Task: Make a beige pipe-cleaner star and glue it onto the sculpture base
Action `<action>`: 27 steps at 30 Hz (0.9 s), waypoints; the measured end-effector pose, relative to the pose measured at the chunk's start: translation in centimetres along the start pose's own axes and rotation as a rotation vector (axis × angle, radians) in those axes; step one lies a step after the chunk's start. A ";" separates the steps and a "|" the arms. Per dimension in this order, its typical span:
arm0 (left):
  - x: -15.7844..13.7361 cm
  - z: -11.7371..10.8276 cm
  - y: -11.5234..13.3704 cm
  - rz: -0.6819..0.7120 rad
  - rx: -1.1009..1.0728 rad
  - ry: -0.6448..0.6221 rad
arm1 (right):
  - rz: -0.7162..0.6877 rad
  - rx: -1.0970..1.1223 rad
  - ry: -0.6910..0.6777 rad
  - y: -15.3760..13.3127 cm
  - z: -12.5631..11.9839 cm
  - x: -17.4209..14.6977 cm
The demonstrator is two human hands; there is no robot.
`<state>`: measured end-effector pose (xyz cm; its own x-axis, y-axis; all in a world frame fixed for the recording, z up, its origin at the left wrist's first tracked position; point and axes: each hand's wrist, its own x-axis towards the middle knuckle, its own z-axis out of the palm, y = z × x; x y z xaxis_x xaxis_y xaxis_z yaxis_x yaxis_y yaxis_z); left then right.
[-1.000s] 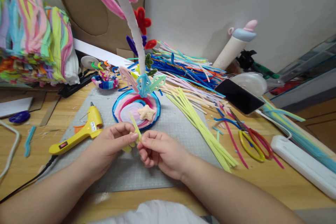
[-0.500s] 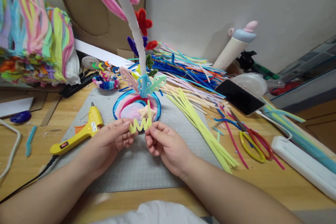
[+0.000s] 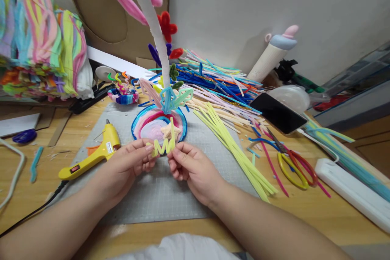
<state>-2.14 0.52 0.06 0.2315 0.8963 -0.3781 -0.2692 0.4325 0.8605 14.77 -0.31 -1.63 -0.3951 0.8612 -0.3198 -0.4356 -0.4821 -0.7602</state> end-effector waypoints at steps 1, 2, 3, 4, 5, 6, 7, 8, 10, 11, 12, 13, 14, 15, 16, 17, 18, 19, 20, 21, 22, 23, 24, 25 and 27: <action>0.0 0.0 0.0 0.003 0.013 0.002 | 0.004 -0.015 -0.006 0.0 0.1 0.0; -0.1 0.0 0.0 0.005 0.025 0.002 | 0.008 -0.029 -0.012 0.0 0.1 0.0; -0.1 0.0 0.0 0.006 0.035 0.004 | 0.011 -0.043 -0.019 0.0 0.2 0.0; -0.1 0.0 0.0 0.010 0.042 0.005 | 0.016 -0.053 -0.026 0.1 0.2 -0.1; -0.1 0.0 0.0 0.014 0.046 0.002 | 0.022 -0.062 -0.032 0.1 0.2 -0.1; -0.1 0.1 0.0 0.017 0.049 0.001 | 0.028 -0.067 -0.037 0.1 0.2 -0.1; -0.1 0.1 0.0 0.016 0.050 -0.003 | 0.034 -0.071 -0.041 0.1 0.2 -0.1; -0.1 0.1 -0.1 0.015 0.050 -0.007 | 0.040 -0.076 -0.044 0.2 0.2 -0.1; 0.0 0.1 -0.1 0.013 0.052 -0.016 | 0.049 -0.086 -0.042 0.2 0.2 -0.1; 0.0 0.1 -0.1 0.013 0.053 -0.019 | 0.052 -0.089 -0.040 0.2 0.2 -0.1; 0.0 0.1 -0.2 0.015 0.052 -0.022 | 0.056 -0.089 -0.039 0.2 0.2 -0.1; 0.0 0.1 -0.2 0.017 0.049 -0.027 | 0.059 -0.088 -0.038 0.2 0.2 -0.1; 0.0 0.0 -0.2 0.019 0.047 -0.030 | 0.061 -0.086 -0.038 0.2 0.2 -0.1; 0.0 0.0 -0.2 0.021 0.047 -0.032 | 0.063 -0.085 -0.038 0.2 0.2 -0.1; 0.0 0.0 -0.1 0.023 0.051 -0.033 | 0.062 -0.087 -0.037 0.2 0.2 -0.1; 0.0 0.0 -0.1 0.022 0.059 -0.034 | 0.060 -0.091 -0.036 0.2 0.2 -0.1; -0.1 0.0 -0.1 0.018 0.073 -0.036 | 0.060 -0.097 -0.037 0.2 0.2 -0.1; -0.1 0.0 -0.1 0.010 0.090 -0.041 | 0.062 -0.105 -0.038 0.2 0.3 -0.2; -0.2 0.0 -0.1 0.002 0.110 -0.049 | 0.066 -0.115 -0.042 0.2 0.3 -0.2; -0.2 0.0 -0.2 -0.005 0.133 -0.057 | 0.071 -0.125 -0.047 0.2 0.3 -0.2; -0.2 0.0 -0.2 -0.008 0.157 -0.064 | 0.076 -0.134 -0.053 0.2 0.3 -0.2; -0.2 0.1 -0.2 -0.007 0.178 -0.068 | 0.082 -0.141 -0.057 0.2 0.3 -0.2; -0.2 0.1 -0.3 -0.004 0.194 -0.070 | 0.085 -0.145 -0.058 0.2 0.3 -0.2; -0.2 0.1 -0.3 -0.003 0.201 -0.071 | 0.087 -0.149 -0.058 0.2 0.3 -0.2; -0.2 0.2 -0.2 -0.007 0.184 -0.077 | 0.090 -0.154 -0.055 0.3 0.3 -0.2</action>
<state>-1.95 0.20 0.03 0.3060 0.8800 -0.3633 -0.0932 0.4074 0.9085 14.48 -0.66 -1.61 -0.4720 0.8039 -0.3620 -0.2695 -0.5225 -0.8089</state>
